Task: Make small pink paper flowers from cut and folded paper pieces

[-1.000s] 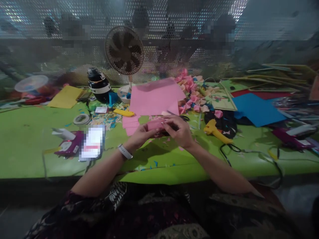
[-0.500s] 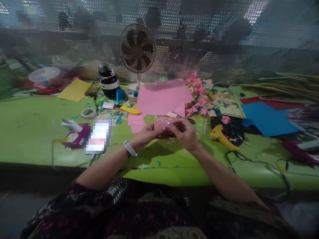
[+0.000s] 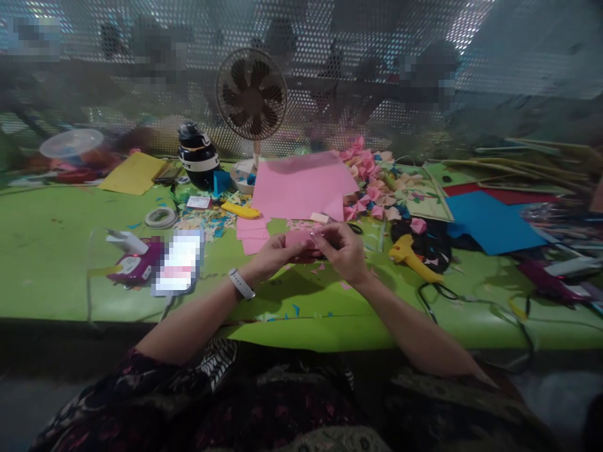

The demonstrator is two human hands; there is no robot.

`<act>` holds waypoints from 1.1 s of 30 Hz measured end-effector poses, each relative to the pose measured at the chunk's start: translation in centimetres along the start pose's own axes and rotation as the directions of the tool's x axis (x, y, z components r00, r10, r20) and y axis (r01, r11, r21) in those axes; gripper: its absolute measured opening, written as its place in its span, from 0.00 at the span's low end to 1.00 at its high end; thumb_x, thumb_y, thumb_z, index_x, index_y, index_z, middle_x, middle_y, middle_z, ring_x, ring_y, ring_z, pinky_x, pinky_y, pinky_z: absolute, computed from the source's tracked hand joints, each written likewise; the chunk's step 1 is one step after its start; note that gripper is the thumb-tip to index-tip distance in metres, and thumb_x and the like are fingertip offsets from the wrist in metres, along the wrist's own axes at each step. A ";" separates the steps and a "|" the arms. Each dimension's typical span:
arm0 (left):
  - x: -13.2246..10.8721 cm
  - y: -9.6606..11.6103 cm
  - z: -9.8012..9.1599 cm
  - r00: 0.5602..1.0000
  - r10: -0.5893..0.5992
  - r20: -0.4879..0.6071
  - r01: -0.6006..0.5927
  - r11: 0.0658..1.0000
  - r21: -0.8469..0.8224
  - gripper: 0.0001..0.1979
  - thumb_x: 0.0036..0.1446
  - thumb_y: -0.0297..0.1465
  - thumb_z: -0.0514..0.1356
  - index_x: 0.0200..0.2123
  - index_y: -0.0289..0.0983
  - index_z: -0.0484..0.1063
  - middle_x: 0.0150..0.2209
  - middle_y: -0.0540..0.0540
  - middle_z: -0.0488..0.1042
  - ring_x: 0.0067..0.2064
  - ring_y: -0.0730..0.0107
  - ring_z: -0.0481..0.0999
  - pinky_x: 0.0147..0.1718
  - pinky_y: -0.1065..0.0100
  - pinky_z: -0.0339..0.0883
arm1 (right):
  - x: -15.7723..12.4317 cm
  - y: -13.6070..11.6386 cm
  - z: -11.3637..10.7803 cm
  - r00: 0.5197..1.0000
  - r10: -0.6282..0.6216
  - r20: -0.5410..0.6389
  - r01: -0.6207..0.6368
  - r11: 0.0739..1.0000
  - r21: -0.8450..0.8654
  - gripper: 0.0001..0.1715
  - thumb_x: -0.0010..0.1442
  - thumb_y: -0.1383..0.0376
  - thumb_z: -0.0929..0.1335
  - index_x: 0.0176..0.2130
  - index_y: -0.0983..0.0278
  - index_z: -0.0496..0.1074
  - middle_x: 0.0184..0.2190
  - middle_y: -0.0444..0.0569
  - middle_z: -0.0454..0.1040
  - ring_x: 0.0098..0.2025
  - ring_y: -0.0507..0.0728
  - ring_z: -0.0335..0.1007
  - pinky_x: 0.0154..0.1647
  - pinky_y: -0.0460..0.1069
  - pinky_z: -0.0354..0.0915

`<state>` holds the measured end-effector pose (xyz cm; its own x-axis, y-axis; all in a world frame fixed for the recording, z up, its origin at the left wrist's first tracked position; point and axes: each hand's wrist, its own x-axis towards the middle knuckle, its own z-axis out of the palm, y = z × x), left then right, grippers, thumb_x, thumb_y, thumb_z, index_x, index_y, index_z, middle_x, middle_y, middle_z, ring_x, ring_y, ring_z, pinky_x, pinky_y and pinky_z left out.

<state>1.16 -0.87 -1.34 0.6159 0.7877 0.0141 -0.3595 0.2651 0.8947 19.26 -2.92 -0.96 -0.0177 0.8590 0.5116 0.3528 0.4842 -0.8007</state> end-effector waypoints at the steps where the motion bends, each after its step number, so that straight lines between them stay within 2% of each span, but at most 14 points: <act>1: 0.0 0.0 0.0 1.000 -0.001 -0.003 0.001 1.000 -0.001 0.20 0.48 0.42 0.73 0.40 0.35 0.81 0.41 0.40 0.84 0.42 0.63 0.84 0.49 0.60 0.76 | 0.0 0.0 0.0 1.000 0.009 0.005 -0.009 1.000 0.003 0.14 0.61 0.54 0.71 0.39 0.61 0.72 0.34 0.47 0.77 0.33 0.54 0.74 0.38 0.51 0.72; 8: -0.1 0.2 0.2 1.000 -0.010 -0.004 0.010 1.000 0.029 0.21 0.49 0.42 0.72 0.42 0.35 0.81 0.42 0.40 0.83 0.43 0.64 0.84 0.50 0.61 0.76 | 0.2 -0.2 0.1 1.000 0.016 -0.022 -0.015 0.998 0.069 0.18 0.58 0.54 0.74 0.43 0.61 0.71 0.40 0.50 0.78 0.39 0.56 0.76 0.40 0.51 0.73; 12: -0.1 0.0 0.2 1.000 0.001 0.003 -0.001 0.999 0.046 0.21 0.49 0.44 0.72 0.41 0.35 0.81 0.41 0.41 0.84 0.43 0.63 0.84 0.48 0.63 0.77 | 0.3 -0.5 0.0 0.999 0.041 0.022 -0.043 0.994 0.105 0.15 0.59 0.53 0.73 0.38 0.62 0.72 0.34 0.49 0.78 0.34 0.55 0.75 0.38 0.51 0.73; 15: 0.0 0.0 0.1 1.000 0.003 -0.011 -0.002 0.998 0.068 0.22 0.48 0.45 0.72 0.41 0.35 0.81 0.41 0.41 0.84 0.43 0.64 0.84 0.46 0.64 0.77 | 0.4 -0.6 0.0 0.998 0.049 0.027 -0.052 0.989 0.135 0.17 0.58 0.51 0.73 0.34 0.61 0.72 0.34 0.49 0.78 0.34 0.55 0.74 0.38 0.52 0.72; 18: -0.1 0.3 -0.1 0.999 -0.005 -0.049 0.011 0.992 0.127 0.24 0.48 0.45 0.73 0.42 0.34 0.81 0.41 0.39 0.84 0.40 0.65 0.84 0.41 0.67 0.77 | 0.7 -0.7 -0.1 0.997 0.075 0.008 -0.075 0.986 0.151 0.19 0.56 0.49 0.73 0.31 0.61 0.72 0.33 0.48 0.77 0.34 0.55 0.73 0.38 0.52 0.72; 23: -0.1 0.9 -0.5 0.991 -0.016 -0.131 0.050 0.964 0.259 0.23 0.49 0.45 0.71 0.40 0.33 0.80 0.38 0.38 0.84 0.35 0.66 0.84 0.35 0.67 0.77 | 1.0 -0.7 -0.5 0.990 0.138 -0.003 -0.136 0.977 0.164 0.17 0.54 0.52 0.75 0.30 0.62 0.71 0.28 0.45 0.74 0.30 0.52 0.69 0.36 0.51 0.69; 27: 0.0 0.9 -0.6 0.986 -0.040 -0.162 0.079 0.967 0.244 0.20 0.50 0.44 0.71 0.37 0.33 0.79 0.32 0.41 0.83 0.33 0.67 0.83 0.34 0.68 0.77 | 1.0 -0.8 -0.5 0.983 0.185 0.010 -0.183 0.963 0.196 0.18 0.52 0.52 0.75 0.29 0.62 0.71 0.26 0.43 0.72 0.28 0.51 0.67 0.33 0.50 0.68; 33: 0.0 0.7 -0.4 0.986 -0.051 -0.157 0.084 0.974 0.210 0.21 0.48 0.44 0.72 0.37 0.33 0.79 0.33 0.41 0.83 0.32 0.70 0.83 0.36 0.68 0.78 | 1.1 -1.0 -0.5 0.980 0.200 0.015 -0.199 0.961 0.194 0.20 0.51 0.50 0.75 0.29 0.61 0.70 0.24 0.42 0.69 0.27 0.51 0.63 0.33 0.50 0.66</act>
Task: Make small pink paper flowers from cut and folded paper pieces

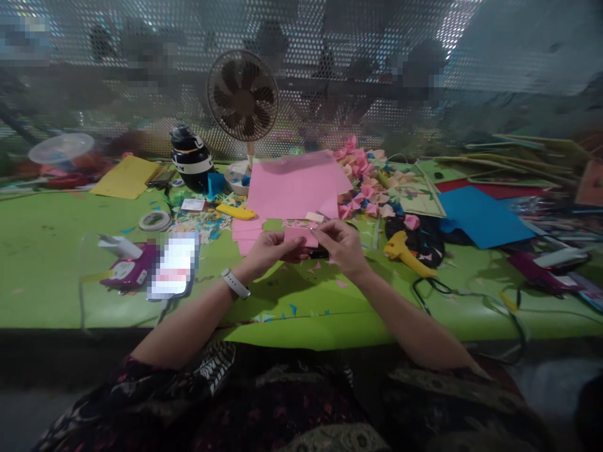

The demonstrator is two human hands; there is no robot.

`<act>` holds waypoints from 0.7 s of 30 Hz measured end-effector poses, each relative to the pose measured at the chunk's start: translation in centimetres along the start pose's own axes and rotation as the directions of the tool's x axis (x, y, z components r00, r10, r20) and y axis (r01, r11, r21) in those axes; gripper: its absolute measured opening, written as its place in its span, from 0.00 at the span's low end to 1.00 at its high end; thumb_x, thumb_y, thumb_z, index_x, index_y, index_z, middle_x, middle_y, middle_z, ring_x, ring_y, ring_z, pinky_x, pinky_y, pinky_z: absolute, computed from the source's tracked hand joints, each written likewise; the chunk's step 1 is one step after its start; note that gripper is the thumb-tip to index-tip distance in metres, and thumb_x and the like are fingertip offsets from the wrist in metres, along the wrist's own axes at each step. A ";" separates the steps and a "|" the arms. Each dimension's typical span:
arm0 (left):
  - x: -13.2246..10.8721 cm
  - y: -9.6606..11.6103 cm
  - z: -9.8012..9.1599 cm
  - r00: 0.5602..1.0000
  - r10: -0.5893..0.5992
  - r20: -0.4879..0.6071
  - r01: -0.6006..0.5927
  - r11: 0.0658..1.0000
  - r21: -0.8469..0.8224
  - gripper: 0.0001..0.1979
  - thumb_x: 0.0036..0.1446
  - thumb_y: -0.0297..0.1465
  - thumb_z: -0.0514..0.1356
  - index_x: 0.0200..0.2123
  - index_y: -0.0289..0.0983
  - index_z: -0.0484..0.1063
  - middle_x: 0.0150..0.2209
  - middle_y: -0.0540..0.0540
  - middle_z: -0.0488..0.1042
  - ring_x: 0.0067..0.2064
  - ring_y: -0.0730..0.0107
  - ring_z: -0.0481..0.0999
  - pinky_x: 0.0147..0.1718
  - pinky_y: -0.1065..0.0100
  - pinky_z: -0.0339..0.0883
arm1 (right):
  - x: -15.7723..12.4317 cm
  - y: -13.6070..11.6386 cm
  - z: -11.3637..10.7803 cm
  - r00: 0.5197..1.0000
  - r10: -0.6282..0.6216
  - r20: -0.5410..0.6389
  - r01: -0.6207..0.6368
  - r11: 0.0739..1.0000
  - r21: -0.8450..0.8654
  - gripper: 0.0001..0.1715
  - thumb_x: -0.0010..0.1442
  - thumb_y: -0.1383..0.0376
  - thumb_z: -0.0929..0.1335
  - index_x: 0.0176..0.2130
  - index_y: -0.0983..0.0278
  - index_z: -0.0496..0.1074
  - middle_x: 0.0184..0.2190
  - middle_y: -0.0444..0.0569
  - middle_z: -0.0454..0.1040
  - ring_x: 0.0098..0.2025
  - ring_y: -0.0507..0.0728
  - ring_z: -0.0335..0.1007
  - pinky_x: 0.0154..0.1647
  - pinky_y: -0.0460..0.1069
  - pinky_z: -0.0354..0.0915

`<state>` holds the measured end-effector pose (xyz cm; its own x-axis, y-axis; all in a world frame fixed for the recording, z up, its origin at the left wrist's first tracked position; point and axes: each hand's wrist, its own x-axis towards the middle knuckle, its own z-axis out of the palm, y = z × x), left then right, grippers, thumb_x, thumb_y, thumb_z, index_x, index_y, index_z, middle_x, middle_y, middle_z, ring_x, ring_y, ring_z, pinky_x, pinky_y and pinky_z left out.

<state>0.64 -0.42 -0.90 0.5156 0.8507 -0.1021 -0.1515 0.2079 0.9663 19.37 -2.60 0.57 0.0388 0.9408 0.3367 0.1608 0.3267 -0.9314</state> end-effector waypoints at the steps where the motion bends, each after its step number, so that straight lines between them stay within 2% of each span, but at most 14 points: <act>1: 0.0 -0.1 0.0 1.000 0.006 -0.001 -0.006 1.000 -0.001 0.21 0.49 0.44 0.72 0.37 0.33 0.79 0.33 0.41 0.84 0.32 0.70 0.83 0.37 0.68 0.78 | 0.0 -0.1 0.0 1.000 0.005 0.006 -0.005 1.000 -0.004 0.21 0.51 0.49 0.75 0.29 0.61 0.70 0.24 0.41 0.68 0.27 0.51 0.62 0.31 0.49 0.65; 6: 0.2 -0.4 -0.1 1.000 0.025 -0.010 -0.025 1.000 -0.002 0.22 0.50 0.45 0.71 0.41 0.33 0.79 0.36 0.40 0.84 0.34 0.69 0.83 0.40 0.65 0.78 | -0.1 -0.3 -0.3 0.990 0.020 0.139 0.001 0.989 -0.149 0.27 0.57 0.43 0.70 0.26 0.61 0.65 0.22 0.41 0.62 0.25 0.50 0.57 0.25 0.48 0.58; 9: 0.2 -0.3 0.0 0.999 0.047 -0.011 -0.047 0.999 -0.012 0.24 0.47 0.47 0.72 0.39 0.32 0.80 0.34 0.40 0.83 0.33 0.68 0.83 0.40 0.65 0.78 | -0.2 -0.1 -0.2 0.983 0.010 0.183 0.030 0.976 -0.215 0.28 0.57 0.43 0.70 0.24 0.61 0.63 0.21 0.41 0.61 0.24 0.51 0.56 0.25 0.48 0.57; 15: -0.3 0.7 -0.2 1.000 0.028 -0.004 -0.028 1.000 0.008 0.25 0.45 0.47 0.73 0.37 0.32 0.80 0.34 0.40 0.83 0.32 0.67 0.83 0.36 0.66 0.78 | -0.2 -0.2 -0.1 0.965 0.039 0.258 -0.017 0.996 -0.089 0.25 0.57 0.43 0.70 0.29 0.61 0.68 0.23 0.42 0.66 0.25 0.51 0.61 0.24 0.48 0.60; 19: -0.5 1.3 -0.7 1.000 0.005 0.017 -0.006 0.997 0.074 0.22 0.46 0.45 0.73 0.33 0.32 0.79 0.32 0.40 0.83 0.29 0.69 0.82 0.31 0.69 0.77 | -0.1 -0.9 -0.5 0.968 0.062 0.242 -0.046 0.996 -0.072 0.26 0.56 0.44 0.71 0.26 0.61 0.66 0.20 0.40 0.63 0.22 0.49 0.58 0.20 0.46 0.57; 21: -0.5 1.4 -0.8 1.000 0.019 0.017 -0.020 0.995 0.094 0.22 0.46 0.46 0.73 0.34 0.32 0.78 0.31 0.41 0.83 0.29 0.69 0.82 0.31 0.69 0.77 | -0.1 -1.1 -0.6 0.959 0.109 0.263 -0.103 0.994 -0.035 0.25 0.55 0.45 0.73 0.27 0.62 0.68 0.20 0.40 0.65 0.21 0.49 0.60 0.19 0.46 0.58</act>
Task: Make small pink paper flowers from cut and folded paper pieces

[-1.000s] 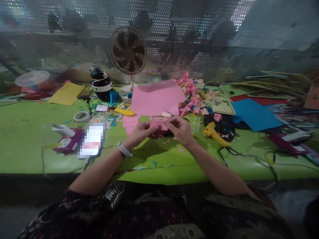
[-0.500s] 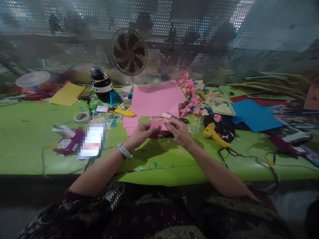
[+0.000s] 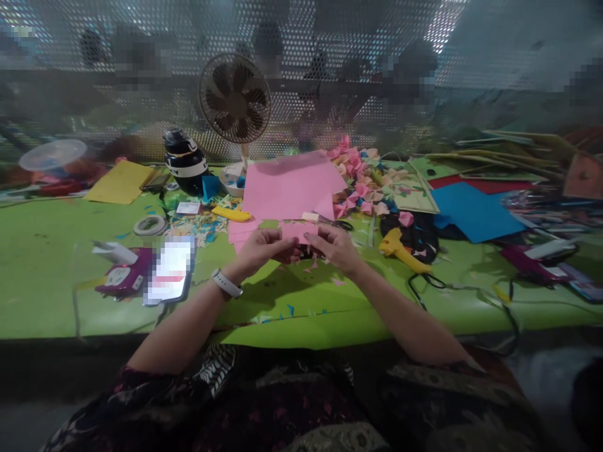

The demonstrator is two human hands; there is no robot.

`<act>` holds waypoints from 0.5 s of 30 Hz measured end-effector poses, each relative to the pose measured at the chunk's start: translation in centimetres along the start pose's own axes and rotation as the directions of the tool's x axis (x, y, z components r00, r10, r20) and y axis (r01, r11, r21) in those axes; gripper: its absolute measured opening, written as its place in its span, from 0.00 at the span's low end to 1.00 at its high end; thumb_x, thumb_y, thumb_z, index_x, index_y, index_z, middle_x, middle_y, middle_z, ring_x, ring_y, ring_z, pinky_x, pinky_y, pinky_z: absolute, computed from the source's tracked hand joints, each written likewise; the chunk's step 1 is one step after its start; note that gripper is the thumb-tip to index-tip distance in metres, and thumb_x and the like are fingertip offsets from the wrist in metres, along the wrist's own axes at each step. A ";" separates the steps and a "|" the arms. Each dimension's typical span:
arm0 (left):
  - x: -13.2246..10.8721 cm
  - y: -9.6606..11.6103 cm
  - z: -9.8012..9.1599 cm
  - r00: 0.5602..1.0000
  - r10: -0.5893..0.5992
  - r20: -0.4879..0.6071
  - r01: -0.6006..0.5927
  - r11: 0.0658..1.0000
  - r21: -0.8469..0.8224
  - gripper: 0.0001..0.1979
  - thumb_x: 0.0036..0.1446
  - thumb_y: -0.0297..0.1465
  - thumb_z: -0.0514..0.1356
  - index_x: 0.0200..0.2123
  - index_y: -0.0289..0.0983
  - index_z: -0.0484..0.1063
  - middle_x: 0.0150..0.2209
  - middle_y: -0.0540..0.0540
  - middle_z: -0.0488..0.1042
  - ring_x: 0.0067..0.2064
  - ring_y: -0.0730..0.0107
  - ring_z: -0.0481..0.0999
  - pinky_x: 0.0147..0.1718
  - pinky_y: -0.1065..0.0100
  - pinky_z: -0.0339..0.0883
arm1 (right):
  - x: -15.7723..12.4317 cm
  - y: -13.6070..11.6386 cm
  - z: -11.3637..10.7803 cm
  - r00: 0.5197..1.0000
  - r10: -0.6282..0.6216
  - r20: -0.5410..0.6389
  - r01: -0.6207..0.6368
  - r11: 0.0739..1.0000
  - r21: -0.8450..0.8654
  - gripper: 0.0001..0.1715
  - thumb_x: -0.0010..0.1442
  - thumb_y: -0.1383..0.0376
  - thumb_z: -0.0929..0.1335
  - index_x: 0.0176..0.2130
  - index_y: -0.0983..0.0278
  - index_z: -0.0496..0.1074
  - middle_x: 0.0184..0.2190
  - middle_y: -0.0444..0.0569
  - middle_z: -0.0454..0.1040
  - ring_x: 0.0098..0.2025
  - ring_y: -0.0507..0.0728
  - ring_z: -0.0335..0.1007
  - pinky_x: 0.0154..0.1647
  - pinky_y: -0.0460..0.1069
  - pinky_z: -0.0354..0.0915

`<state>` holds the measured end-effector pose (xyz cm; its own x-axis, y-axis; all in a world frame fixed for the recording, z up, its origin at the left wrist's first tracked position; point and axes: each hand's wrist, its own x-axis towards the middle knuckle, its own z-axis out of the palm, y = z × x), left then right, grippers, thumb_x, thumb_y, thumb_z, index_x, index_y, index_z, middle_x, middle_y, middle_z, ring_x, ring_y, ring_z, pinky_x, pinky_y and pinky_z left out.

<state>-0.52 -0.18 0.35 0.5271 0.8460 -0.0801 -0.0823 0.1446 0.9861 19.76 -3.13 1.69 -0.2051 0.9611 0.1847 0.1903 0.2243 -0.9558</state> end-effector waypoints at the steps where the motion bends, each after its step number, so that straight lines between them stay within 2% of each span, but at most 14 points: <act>1: 0.0 0.0 0.0 1.000 0.010 -0.002 -0.010 1.000 0.004 0.22 0.46 0.46 0.72 0.34 0.32 0.78 0.31 0.41 0.83 0.29 0.69 0.82 0.32 0.68 0.77 | 0.0 -0.1 0.0 0.999 0.025 0.021 -0.026 0.999 0.031 0.24 0.54 0.46 0.73 0.28 0.62 0.69 0.20 0.40 0.67 0.20 0.49 0.61 0.19 0.46 0.59; 6: 0.1 -0.1 0.2 0.999 0.042 0.008 -0.042 0.999 0.021 0.22 0.47 0.46 0.72 0.34 0.32 0.78 0.31 0.41 0.83 0.29 0.70 0.82 0.33 0.68 0.78 | -0.1 -0.2 0.3 0.994 0.067 0.088 -0.076 0.992 0.102 0.21 0.51 0.50 0.75 0.32 0.65 0.75 0.20 0.42 0.72 0.20 0.49 0.65 0.19 0.46 0.62; 12: 0.2 0.2 -0.2 0.999 0.035 -0.038 -0.034 0.999 0.039 0.21 0.48 0.45 0.71 0.35 0.32 0.77 0.32 0.42 0.83 0.29 0.71 0.81 0.34 0.69 0.78 | 0.4 -0.2 -0.5 0.994 0.076 0.077 -0.083 0.993 0.081 0.17 0.51 0.54 0.75 0.26 0.64 0.73 0.18 0.41 0.71 0.18 0.48 0.64 0.17 0.44 0.60; 15: 0.3 0.4 -0.3 0.997 0.041 -0.071 -0.039 0.999 0.026 0.21 0.48 0.45 0.72 0.34 0.33 0.76 0.32 0.42 0.83 0.28 0.73 0.81 0.33 0.70 0.78 | 0.5 -0.1 -1.1 0.994 0.084 0.069 -0.090 0.992 0.090 0.13 0.50 0.57 0.74 0.27 0.65 0.73 0.20 0.42 0.73 0.18 0.47 0.64 0.17 0.43 0.59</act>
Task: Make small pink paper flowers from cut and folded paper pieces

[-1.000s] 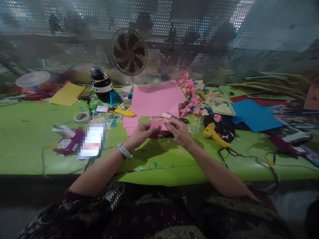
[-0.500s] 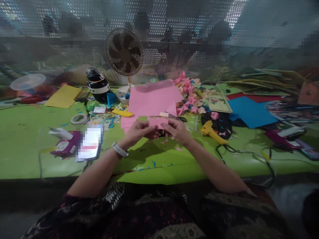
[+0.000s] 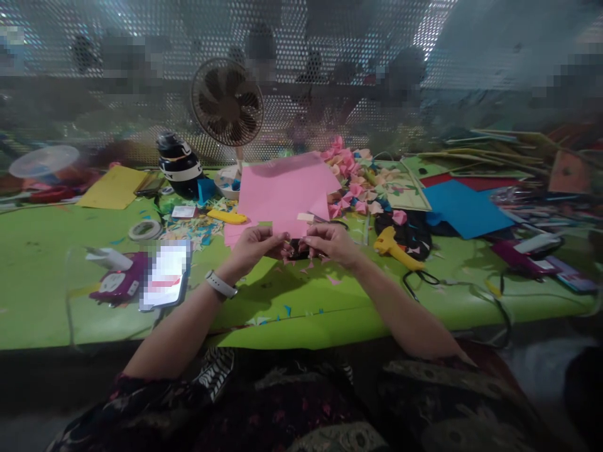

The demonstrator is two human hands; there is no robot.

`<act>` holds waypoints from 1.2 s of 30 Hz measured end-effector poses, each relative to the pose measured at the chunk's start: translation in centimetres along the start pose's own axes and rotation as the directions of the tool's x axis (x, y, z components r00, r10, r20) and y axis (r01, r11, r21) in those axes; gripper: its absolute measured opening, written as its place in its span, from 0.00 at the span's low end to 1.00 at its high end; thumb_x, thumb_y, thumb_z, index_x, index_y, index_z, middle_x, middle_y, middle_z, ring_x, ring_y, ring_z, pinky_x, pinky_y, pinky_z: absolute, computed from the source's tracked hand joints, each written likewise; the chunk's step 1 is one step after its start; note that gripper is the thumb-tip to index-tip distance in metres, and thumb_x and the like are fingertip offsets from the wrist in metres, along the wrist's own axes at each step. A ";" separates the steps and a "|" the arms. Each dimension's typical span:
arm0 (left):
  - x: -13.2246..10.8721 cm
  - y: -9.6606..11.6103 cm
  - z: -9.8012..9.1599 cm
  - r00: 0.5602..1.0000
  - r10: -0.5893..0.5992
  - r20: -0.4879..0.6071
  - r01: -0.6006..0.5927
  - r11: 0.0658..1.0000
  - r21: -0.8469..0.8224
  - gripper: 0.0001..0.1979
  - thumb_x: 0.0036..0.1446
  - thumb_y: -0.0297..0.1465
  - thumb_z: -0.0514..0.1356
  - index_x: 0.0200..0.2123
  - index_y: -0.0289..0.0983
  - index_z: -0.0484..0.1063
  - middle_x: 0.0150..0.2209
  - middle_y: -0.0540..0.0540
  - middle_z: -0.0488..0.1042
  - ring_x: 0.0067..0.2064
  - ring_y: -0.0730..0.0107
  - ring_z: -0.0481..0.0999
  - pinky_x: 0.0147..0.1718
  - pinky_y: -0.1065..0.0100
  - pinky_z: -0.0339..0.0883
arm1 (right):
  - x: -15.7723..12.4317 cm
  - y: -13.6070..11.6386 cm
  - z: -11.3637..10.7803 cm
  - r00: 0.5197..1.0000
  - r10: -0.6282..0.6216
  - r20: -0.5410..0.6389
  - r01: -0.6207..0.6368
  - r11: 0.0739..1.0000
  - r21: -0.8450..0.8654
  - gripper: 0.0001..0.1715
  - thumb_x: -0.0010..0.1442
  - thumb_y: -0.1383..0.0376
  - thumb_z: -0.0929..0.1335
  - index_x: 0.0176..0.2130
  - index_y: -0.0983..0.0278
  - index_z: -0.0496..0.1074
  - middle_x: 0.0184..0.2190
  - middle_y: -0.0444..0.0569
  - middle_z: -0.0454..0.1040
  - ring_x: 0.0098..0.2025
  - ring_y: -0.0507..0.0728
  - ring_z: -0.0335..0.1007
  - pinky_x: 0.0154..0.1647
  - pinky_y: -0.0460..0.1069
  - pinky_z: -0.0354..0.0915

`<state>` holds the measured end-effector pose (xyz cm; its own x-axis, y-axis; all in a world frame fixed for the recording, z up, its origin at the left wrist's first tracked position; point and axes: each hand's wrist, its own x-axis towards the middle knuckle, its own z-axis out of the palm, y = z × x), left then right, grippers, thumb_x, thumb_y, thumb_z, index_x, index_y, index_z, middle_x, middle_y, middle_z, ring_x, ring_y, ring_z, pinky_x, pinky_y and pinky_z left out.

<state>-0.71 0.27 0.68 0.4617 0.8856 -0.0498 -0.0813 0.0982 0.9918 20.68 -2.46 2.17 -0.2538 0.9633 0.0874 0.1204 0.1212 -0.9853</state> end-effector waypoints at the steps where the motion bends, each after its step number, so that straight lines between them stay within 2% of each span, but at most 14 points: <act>1: 0.0 0.0 0.0 1.000 0.004 -0.005 -0.004 1.000 -0.008 0.21 0.47 0.45 0.72 0.33 0.33 0.76 0.32 0.43 0.82 0.28 0.73 0.80 0.33 0.70 0.78 | 0.0 0.0 -0.1 1.000 0.005 -0.004 -0.005 1.000 0.013 0.13 0.49 0.58 0.74 0.28 0.65 0.73 0.21 0.43 0.75 0.18 0.47 0.65 0.17 0.43 0.58; 3: 0.0 0.1 0.1 1.000 0.014 -0.008 -0.014 1.000 -0.022 0.22 0.46 0.45 0.73 0.33 0.33 0.76 0.31 0.43 0.82 0.28 0.73 0.80 0.32 0.70 0.78 | 0.0 0.0 -0.2 1.000 0.015 -0.008 -0.014 0.999 0.035 0.13 0.49 0.57 0.73 0.29 0.65 0.73 0.22 0.44 0.76 0.18 0.47 0.65 0.16 0.43 0.56; 6: -0.1 0.0 0.2 1.000 0.018 0.000 -0.018 1.000 -0.026 0.22 0.46 0.46 0.73 0.32 0.32 0.77 0.31 0.42 0.82 0.27 0.72 0.80 0.32 0.70 0.78 | -0.1 0.0 -0.1 1.000 0.015 0.013 -0.015 1.000 -0.011 0.15 0.53 0.55 0.72 0.28 0.64 0.72 0.17 0.41 0.72 0.15 0.47 0.60 0.15 0.43 0.54; 10: -0.2 -0.1 0.0 0.996 -0.040 0.076 0.040 0.999 -0.003 0.21 0.46 0.43 0.73 0.37 0.32 0.79 0.34 0.39 0.83 0.30 0.68 0.82 0.31 0.69 0.77 | -0.1 0.0 0.1 0.998 -0.001 0.059 0.006 0.996 -0.085 0.16 0.55 0.54 0.72 0.25 0.63 0.70 0.15 0.38 0.67 0.16 0.47 0.60 0.16 0.43 0.58; 12: -0.2 -0.2 -0.2 0.990 -0.065 0.126 0.062 0.998 0.023 0.21 0.45 0.41 0.74 0.39 0.33 0.80 0.36 0.38 0.84 0.31 0.67 0.83 0.30 0.70 0.77 | -0.1 0.2 0.1 0.993 -0.004 0.114 0.015 0.995 -0.095 0.17 0.55 0.55 0.73 0.25 0.63 0.69 0.17 0.39 0.68 0.17 0.47 0.61 0.17 0.43 0.60; 15: 0.0 -0.3 -0.5 0.983 -0.087 0.160 0.078 0.995 0.061 0.20 0.46 0.41 0.73 0.37 0.31 0.81 0.35 0.36 0.83 0.30 0.67 0.82 0.29 0.70 0.76 | 0.0 0.5 0.2 0.987 -0.017 0.159 0.033 0.995 -0.098 0.16 0.55 0.55 0.73 0.27 0.63 0.71 0.21 0.41 0.71 0.19 0.47 0.64 0.19 0.44 0.63; 20: 0.0 0.3 -0.8 0.964 -0.114 0.240 0.094 0.991 0.093 0.19 0.48 0.40 0.72 0.36 0.31 0.81 0.33 0.37 0.83 0.31 0.67 0.83 0.33 0.67 0.78 | -0.1 0.3 0.1 0.986 -0.020 0.168 0.036 0.995 -0.093 0.17 0.55 0.55 0.73 0.25 0.64 0.71 0.22 0.43 0.74 0.19 0.47 0.65 0.19 0.43 0.64; 23: -0.1 0.9 -1.4 0.955 -0.101 0.279 0.072 0.991 0.114 0.16 0.49 0.40 0.72 0.34 0.32 0.81 0.33 0.38 0.83 0.31 0.67 0.83 0.33 0.68 0.78 | -0.4 -0.3 -0.2 0.992 -0.002 0.123 0.013 0.996 -0.088 0.16 0.54 0.56 0.74 0.26 0.65 0.72 0.22 0.43 0.75 0.17 0.46 0.63 0.17 0.43 0.61; 26: 0.0 1.3 -2.5 0.968 -0.072 0.241 0.050 0.994 0.099 0.15 0.49 0.40 0.72 0.32 0.33 0.80 0.33 0.39 0.83 0.31 0.68 0.83 0.33 0.70 0.78 | -0.4 -0.5 -0.7 0.999 0.026 0.028 -0.025 0.998 -0.055 0.17 0.53 0.54 0.75 0.27 0.65 0.73 0.22 0.44 0.76 0.16 0.46 0.61 0.15 0.43 0.58; 30: 0.2 1.3 -3.1 0.990 -0.045 0.131 0.041 0.999 0.028 0.15 0.47 0.39 0.73 0.32 0.33 0.80 0.31 0.40 0.83 0.29 0.69 0.82 0.32 0.70 0.77 | -0.1 -0.3 -0.7 0.991 0.049 -0.124 -0.040 0.997 0.073 0.19 0.48 0.52 0.76 0.26 0.65 0.74 0.22 0.45 0.77 0.15 0.45 0.60 0.13 0.42 0.53; 32: 0.3 1.1 -2.4 0.997 -0.025 0.075 0.028 0.999 -0.034 0.17 0.47 0.40 0.73 0.34 0.33 0.80 0.33 0.40 0.83 0.32 0.69 0.83 0.34 0.70 0.77 | 0.0 -0.2 -0.2 0.985 0.053 -0.165 -0.030 0.990 0.137 0.20 0.47 0.51 0.77 0.27 0.65 0.74 0.20 0.44 0.76 0.15 0.45 0.60 0.14 0.42 0.52; 34: 0.3 0.6 -1.2 0.998 0.016 0.064 -0.008 0.993 -0.121 0.21 0.47 0.42 0.73 0.40 0.35 0.80 0.40 0.40 0.83 0.39 0.65 0.83 0.39 0.67 0.77 | -0.1 -0.2 0.7 0.987 0.056 -0.153 -0.030 0.985 0.168 0.21 0.47 0.50 0.77 0.27 0.65 0.75 0.18 0.43 0.75 0.15 0.46 0.61 0.15 0.42 0.54; 36: 0.4 0.1 0.0 0.997 0.071 0.021 -0.066 0.976 -0.207 0.22 0.46 0.45 0.73 0.37 0.34 0.79 0.37 0.42 0.83 0.39 0.66 0.83 0.43 0.65 0.76 | -0.4 -0.1 1.6 0.992 0.059 -0.115 -0.039 0.985 0.169 0.22 0.47 0.49 0.77 0.28 0.65 0.75 0.17 0.43 0.74 0.16 0.47 0.63 0.16 0.43 0.56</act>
<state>-0.55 0.64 0.77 0.4734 0.8805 0.0236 -0.2922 0.1317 0.9472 19.24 -3.28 1.95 -0.1341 0.9899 0.0452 -0.0341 0.0410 -0.9986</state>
